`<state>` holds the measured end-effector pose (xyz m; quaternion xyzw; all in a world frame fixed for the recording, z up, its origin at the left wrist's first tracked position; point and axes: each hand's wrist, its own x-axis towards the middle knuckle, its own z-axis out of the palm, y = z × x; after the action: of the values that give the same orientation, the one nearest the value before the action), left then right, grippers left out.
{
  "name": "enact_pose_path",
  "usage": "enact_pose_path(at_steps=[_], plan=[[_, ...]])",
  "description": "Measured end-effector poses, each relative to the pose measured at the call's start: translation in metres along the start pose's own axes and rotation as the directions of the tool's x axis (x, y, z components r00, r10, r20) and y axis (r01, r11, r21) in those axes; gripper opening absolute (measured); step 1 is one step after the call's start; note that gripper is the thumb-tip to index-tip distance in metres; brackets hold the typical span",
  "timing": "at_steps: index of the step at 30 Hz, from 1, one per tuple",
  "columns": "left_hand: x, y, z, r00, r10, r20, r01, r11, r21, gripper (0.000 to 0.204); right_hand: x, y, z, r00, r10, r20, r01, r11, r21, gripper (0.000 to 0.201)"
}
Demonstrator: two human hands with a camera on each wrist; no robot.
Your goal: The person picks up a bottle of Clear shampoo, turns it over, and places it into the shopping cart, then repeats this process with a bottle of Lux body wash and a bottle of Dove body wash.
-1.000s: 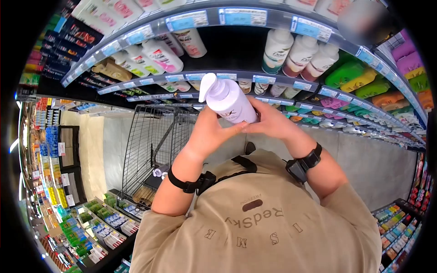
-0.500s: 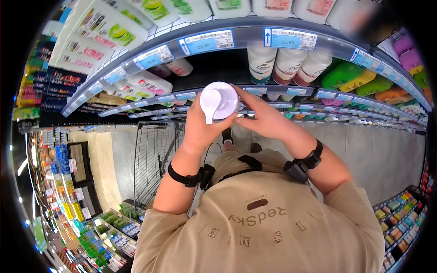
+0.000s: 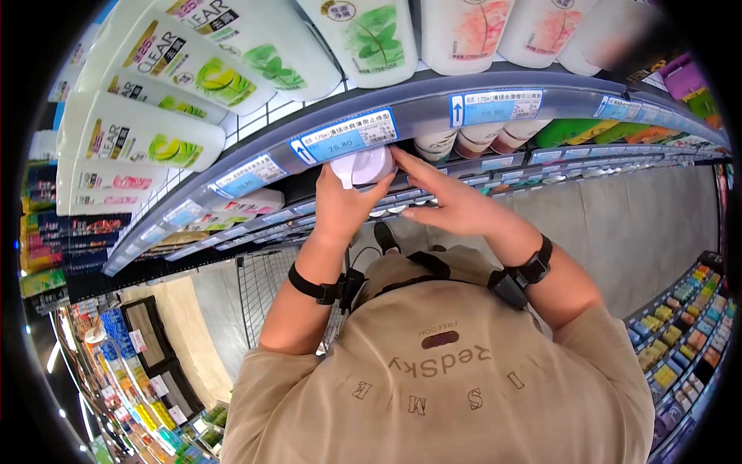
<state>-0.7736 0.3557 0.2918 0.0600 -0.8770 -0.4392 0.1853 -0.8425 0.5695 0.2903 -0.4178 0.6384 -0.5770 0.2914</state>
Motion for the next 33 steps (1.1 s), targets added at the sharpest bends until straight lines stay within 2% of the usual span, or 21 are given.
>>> enact_pose_path(at_steps=[2,7,9,11,15,17,18,20,22,24,25,28,29,33], plan=[[0.009,0.004,-0.002,0.997,0.083,-0.008,-0.082,0.996,0.024,0.049,0.003,0.003,0.001,0.999,0.005,-0.036,-0.004,1.0,0.018,0.09],[0.019,-0.001,-0.002,0.995,0.055,0.079,-0.057,0.998,0.026,0.053,0.007,0.01,0.002,0.995,0.069,-0.067,-0.064,0.995,0.072,0.09],[0.02,0.004,-0.002,0.994,-0.029,0.106,0.023,0.998,0.057,0.055,0.008,0.013,0.003,0.994,0.092,-0.066,-0.085,0.991,0.102,0.09],[0.02,0.001,-0.001,0.994,-0.004,0.11,-0.004,0.998,0.066,0.055,0.007,0.016,0.003,0.991,0.117,-0.06,-0.109,0.985,0.132,0.088],[0.019,-0.004,0.0,0.993,0.008,0.118,-0.023,0.991,0.13,0.06,0.003,0.019,0.005,0.995,0.052,-0.081,-0.043,0.992,0.118,0.087],[0.019,-0.011,0.002,0.995,0.003,0.104,-0.016,0.992,0.129,0.064,0.0,0.013,0.003,0.994,0.109,-0.028,-0.099,0.965,0.242,0.085],[0.019,-0.015,0.003,0.996,-0.003,0.09,-0.008,0.992,0.125,0.068,-0.003,0.014,0.002,0.994,0.105,-0.031,-0.095,0.966,0.24,0.085],[0.017,-0.023,0.006,0.996,-0.012,0.09,-0.001,0.99,0.138,0.07,-0.012,0.017,-0.006,0.99,0.104,0.09,-0.124,0.958,0.257,0.08],[0.016,-0.024,0.007,0.996,-0.022,0.086,0.009,0.989,0.15,0.073,-0.027,0.01,-0.015,0.986,0.128,0.112,-0.152,0.957,0.249,0.076],[0.013,-0.022,0.008,0.995,-0.038,0.087,0.033,0.998,0.059,0.071,-0.045,0.006,-0.022,0.979,0.152,0.137,-0.182,0.954,0.238,0.073],[0.011,-0.026,0.01,0.989,-0.087,0.123,0.092,0.995,-0.036,0.071,-0.054,0.005,-0.025,0.976,0.186,0.11,-0.21,0.936,0.283,0.068],[-0.003,-0.032,0.016,0.994,-0.081,0.072,0.09,0.987,-0.133,0.075,-0.081,0.002,-0.034,0.967,0.244,0.069,-0.253,0.906,0.34,0.061],[-0.011,-0.034,0.016,0.994,-0.099,0.054,0.102,0.992,-0.069,0.073,-0.089,0.003,-0.036,0.962,0.27,0.047,-0.268,0.892,0.363,0.057],[-0.049,-0.025,0.009,0.982,-0.187,0.033,0.189,0.98,-0.067,0.07,-0.118,0.02,-0.041,0.967,0.251,0.045,-0.243,0.857,0.454,0.053]])
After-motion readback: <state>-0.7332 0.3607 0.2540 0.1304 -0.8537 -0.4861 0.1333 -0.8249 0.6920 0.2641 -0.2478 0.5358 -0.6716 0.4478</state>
